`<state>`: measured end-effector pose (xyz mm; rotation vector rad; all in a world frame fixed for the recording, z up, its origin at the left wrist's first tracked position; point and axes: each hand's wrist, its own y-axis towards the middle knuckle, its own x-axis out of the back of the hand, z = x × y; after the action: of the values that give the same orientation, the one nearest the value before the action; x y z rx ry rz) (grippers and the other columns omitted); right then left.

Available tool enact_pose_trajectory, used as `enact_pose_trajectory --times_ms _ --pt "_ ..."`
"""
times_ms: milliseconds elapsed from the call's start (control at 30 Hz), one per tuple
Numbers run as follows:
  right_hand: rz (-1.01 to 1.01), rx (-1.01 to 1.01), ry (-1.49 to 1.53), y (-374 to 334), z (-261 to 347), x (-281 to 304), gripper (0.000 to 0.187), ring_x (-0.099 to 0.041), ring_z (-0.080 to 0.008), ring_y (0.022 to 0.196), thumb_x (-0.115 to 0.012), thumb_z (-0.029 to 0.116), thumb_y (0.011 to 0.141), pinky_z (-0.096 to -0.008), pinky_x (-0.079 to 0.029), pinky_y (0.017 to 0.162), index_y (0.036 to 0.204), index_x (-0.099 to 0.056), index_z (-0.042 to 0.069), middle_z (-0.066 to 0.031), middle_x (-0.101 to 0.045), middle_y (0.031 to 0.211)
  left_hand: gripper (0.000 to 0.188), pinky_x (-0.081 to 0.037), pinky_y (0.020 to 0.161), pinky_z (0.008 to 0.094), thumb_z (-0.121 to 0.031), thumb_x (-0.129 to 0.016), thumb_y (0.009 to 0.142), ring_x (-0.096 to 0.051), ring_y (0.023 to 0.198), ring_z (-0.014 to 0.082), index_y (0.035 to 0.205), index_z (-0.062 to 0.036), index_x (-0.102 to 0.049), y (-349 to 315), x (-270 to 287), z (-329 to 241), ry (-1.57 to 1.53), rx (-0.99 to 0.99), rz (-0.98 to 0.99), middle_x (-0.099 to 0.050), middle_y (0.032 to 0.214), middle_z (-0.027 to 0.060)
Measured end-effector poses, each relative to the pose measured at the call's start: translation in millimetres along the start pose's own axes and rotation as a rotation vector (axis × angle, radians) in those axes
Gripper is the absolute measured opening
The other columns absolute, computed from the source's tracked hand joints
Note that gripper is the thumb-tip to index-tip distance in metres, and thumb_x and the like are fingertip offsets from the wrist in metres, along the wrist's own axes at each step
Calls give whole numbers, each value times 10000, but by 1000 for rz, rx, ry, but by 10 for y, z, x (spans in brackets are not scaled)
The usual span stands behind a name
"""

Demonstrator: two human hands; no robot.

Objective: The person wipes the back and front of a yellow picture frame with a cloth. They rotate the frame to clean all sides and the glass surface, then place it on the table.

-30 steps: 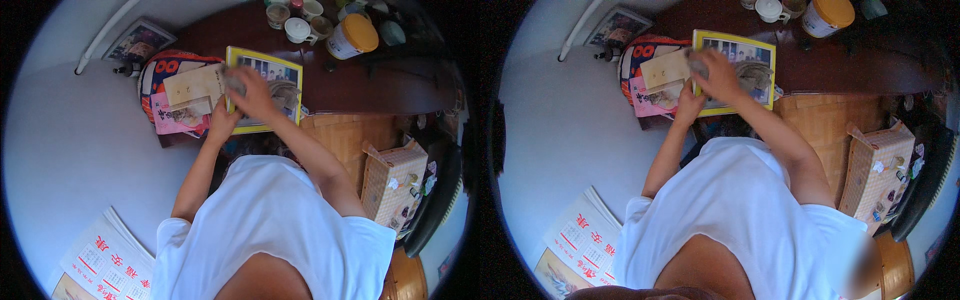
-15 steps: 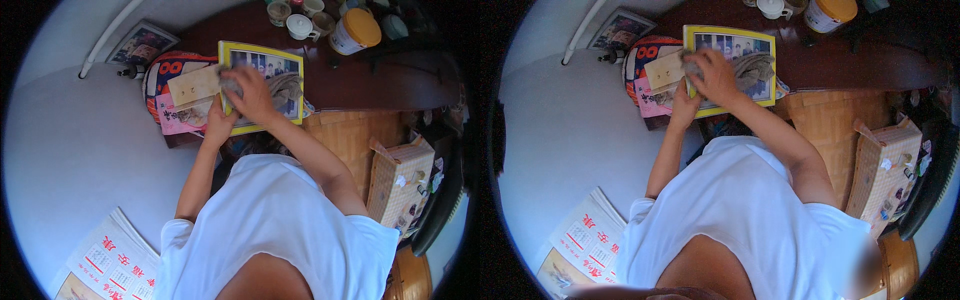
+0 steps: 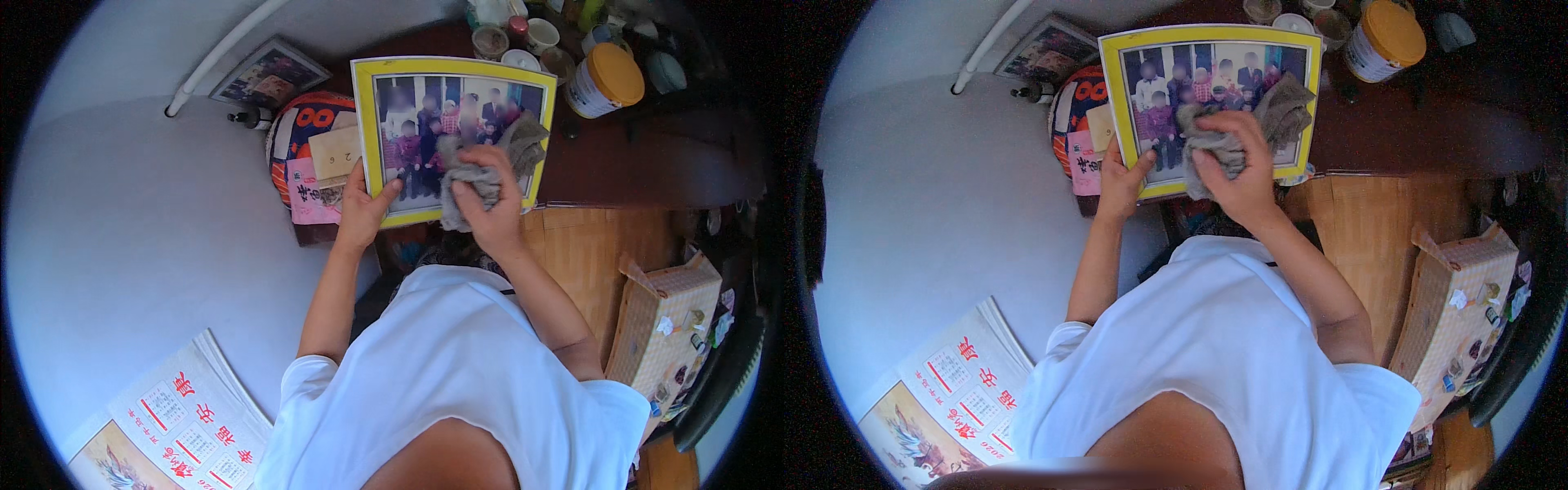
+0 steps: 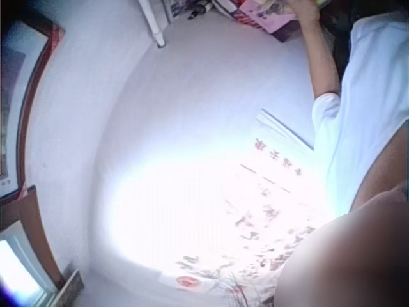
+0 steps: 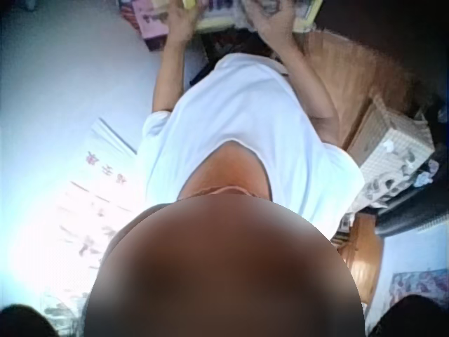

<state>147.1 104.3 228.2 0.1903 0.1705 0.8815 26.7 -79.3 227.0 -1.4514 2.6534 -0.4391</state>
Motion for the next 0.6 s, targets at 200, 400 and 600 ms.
enact_pose_trajectory --times_ms 200,400,600 --pt "-352 -16 -238 330 43 409 361 -577 -300 1159 -719 223 909 -396 -449 1010 1217 -655 45 -144 -592 1233 551 -473 982 285 -22 -732 910 -602 1093 126 1406 -23 -493 -115 -12 13 -63 -6 13 -652 1227 48" --pt "-220 16 -574 624 -25 679 350 -607 -328 1134 -671 245 942 -409 -477 979 1254 -659 87 -164 -613 1208 520 -471 966 281 -26 -727 908 -598 1081 126 1379 -19 -508 -258 50 -65 44 -31 46 -648 1201 45" --pt "-166 172 -682 715 174 93 350 -579 -343 1119 -723 210 857 -442 -484 947 1194 -671 128 -123 -622 1183 499 -463 972 291 -34 -730 904 -578 1081 123 1356 -12 -521 -330 -61 -128 115 -57 115 -639 1192 42"
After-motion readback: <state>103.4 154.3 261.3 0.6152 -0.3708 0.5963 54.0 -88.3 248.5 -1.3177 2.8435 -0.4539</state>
